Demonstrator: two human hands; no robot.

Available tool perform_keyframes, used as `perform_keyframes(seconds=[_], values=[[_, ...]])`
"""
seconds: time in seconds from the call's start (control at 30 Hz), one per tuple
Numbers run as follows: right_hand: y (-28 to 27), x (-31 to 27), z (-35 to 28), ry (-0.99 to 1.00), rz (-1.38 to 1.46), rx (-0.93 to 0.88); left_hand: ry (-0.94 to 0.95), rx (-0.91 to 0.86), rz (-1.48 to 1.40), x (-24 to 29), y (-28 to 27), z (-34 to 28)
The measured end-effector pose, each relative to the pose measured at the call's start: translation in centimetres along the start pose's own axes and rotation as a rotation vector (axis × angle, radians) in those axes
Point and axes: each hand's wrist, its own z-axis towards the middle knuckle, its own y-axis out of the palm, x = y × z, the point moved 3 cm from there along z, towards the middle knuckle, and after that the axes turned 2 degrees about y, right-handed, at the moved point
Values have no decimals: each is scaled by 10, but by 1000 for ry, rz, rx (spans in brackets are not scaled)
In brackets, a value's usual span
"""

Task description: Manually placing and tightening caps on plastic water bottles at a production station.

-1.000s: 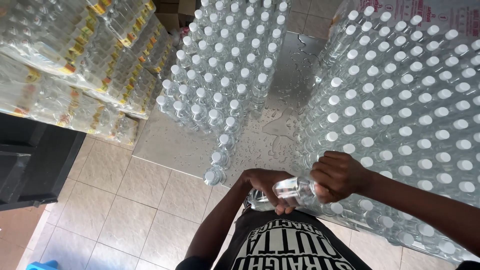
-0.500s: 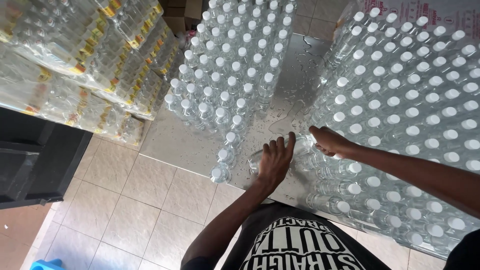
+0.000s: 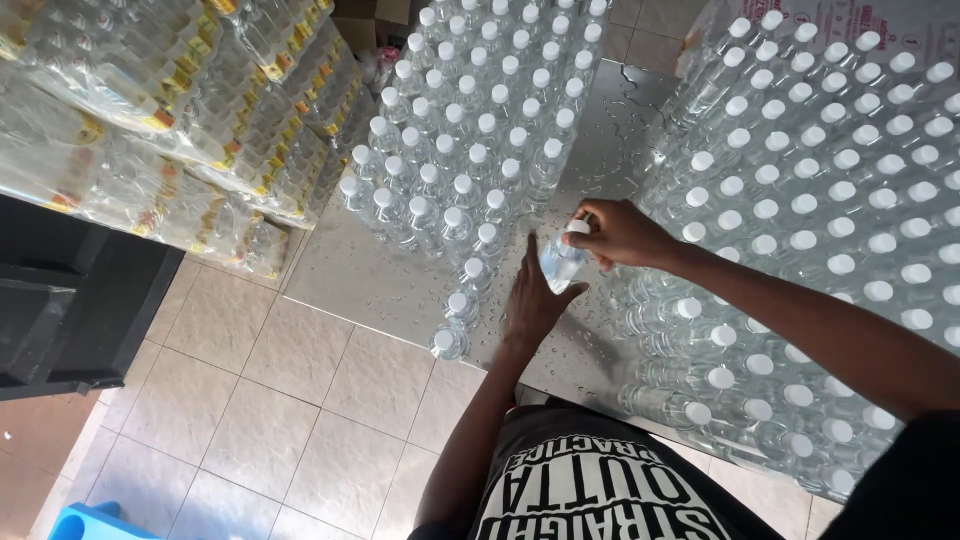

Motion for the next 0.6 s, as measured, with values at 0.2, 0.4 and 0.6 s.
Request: perform_keyframes(seconds=[0.2,0.4,0.6], values=[[26,53,95,-165,-276,214,-90,-142,127,-55,16,-26],[26,65,140,-158,-214,325,-119,-203,30,-109,45,-62],[25,57,116,-32,-158,237,-85,-285,-29,-111,46,-74]])
